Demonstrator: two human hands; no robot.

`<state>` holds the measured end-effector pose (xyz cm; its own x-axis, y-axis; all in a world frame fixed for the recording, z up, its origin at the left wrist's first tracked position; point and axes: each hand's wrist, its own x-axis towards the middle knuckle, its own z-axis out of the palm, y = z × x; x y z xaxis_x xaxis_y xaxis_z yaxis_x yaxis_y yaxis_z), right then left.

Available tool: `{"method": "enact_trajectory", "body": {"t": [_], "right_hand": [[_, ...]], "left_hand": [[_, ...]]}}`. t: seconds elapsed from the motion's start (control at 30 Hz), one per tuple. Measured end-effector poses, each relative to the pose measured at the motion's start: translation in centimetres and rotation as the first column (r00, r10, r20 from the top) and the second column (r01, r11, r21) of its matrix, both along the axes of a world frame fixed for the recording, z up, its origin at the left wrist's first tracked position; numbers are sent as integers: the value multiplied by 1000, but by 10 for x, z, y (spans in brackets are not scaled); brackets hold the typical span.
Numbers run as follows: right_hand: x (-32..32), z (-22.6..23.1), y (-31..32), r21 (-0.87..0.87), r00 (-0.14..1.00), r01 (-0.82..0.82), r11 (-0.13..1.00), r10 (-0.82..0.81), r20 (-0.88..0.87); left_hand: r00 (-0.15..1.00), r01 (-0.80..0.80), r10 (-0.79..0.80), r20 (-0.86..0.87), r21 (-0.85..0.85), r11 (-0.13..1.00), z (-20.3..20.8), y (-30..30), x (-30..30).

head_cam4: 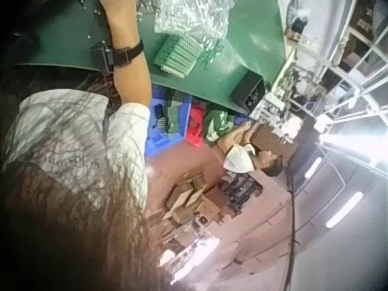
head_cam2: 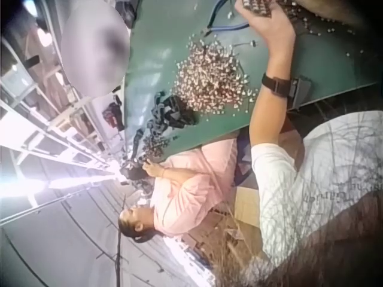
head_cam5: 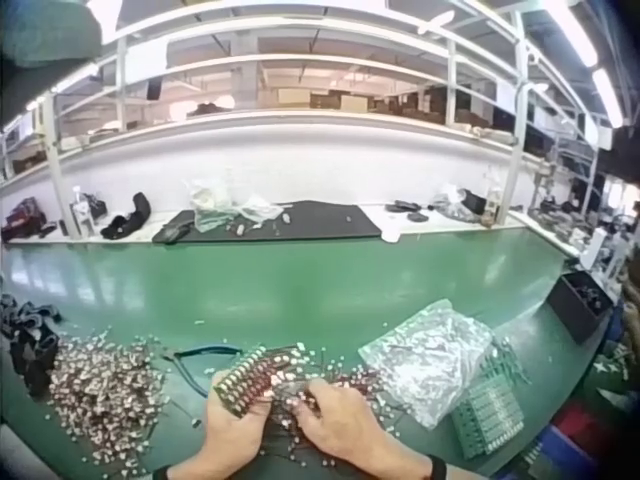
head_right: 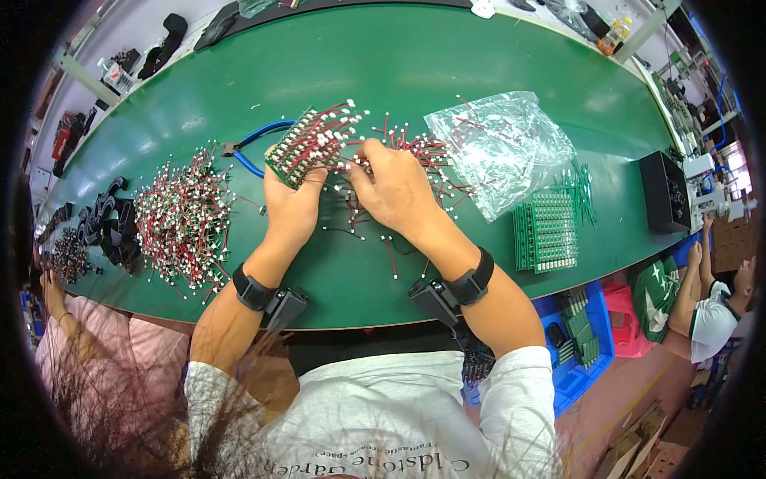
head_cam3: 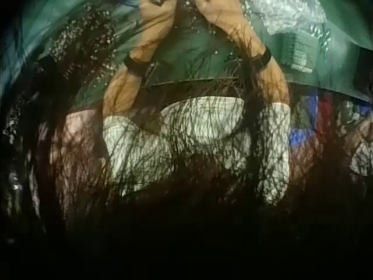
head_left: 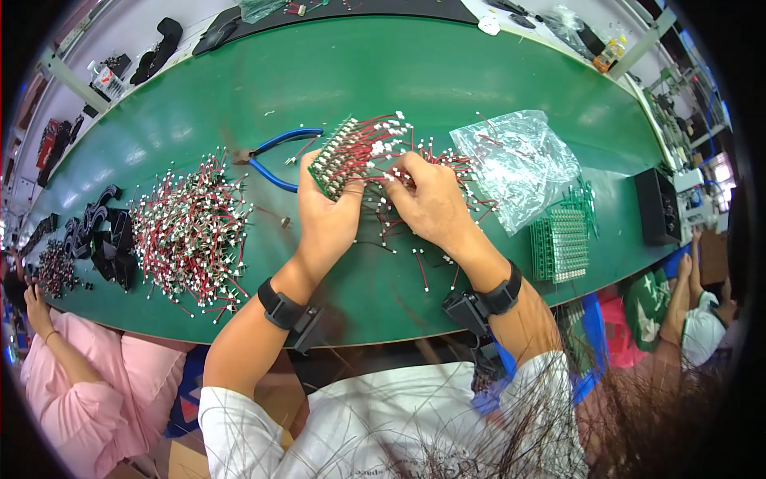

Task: Manually assembling small electronic components onto a board or strip at a factory workstation.

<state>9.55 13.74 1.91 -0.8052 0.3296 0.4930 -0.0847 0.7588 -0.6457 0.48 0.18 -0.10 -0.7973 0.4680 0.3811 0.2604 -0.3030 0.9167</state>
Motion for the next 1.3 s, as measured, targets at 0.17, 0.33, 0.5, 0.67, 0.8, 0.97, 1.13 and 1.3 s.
{"method": "enact_trajectory", "body": {"t": [0.17,0.33,0.5,0.67,0.8,0.97,1.13,1.3], "right_hand": [[1,5,-4,-113,987,-20,993,37,156],[2,3,-2,-108,989,-86,990,98,110],[4,6,-5,-119,985,-127,985,139,105],[3,4,-12,-179,981,-179,967,190,44],[3,6,-18,-271,986,-153,950,164,17],[-1,2,-12,-278,999,-40,960,46,15],[-3,-2,-11,-258,999,3,966,-14,-42],[-2,-1,-11,-171,996,58,984,-69,-58]], "left_hand": [[990,-138,140,22,-82,987,-9,-6,-23],[982,-161,159,106,17,987,-6,-4,-26],[986,-130,128,108,12,991,-5,-3,-24],[993,-55,53,107,21,998,-7,-4,-21],[986,35,-37,160,15,999,-3,-2,-11],[953,208,-218,210,72,976,3,-2,-3],[932,263,-277,234,91,961,5,-1,4],[952,260,-263,155,38,965,3,1,8]]}}
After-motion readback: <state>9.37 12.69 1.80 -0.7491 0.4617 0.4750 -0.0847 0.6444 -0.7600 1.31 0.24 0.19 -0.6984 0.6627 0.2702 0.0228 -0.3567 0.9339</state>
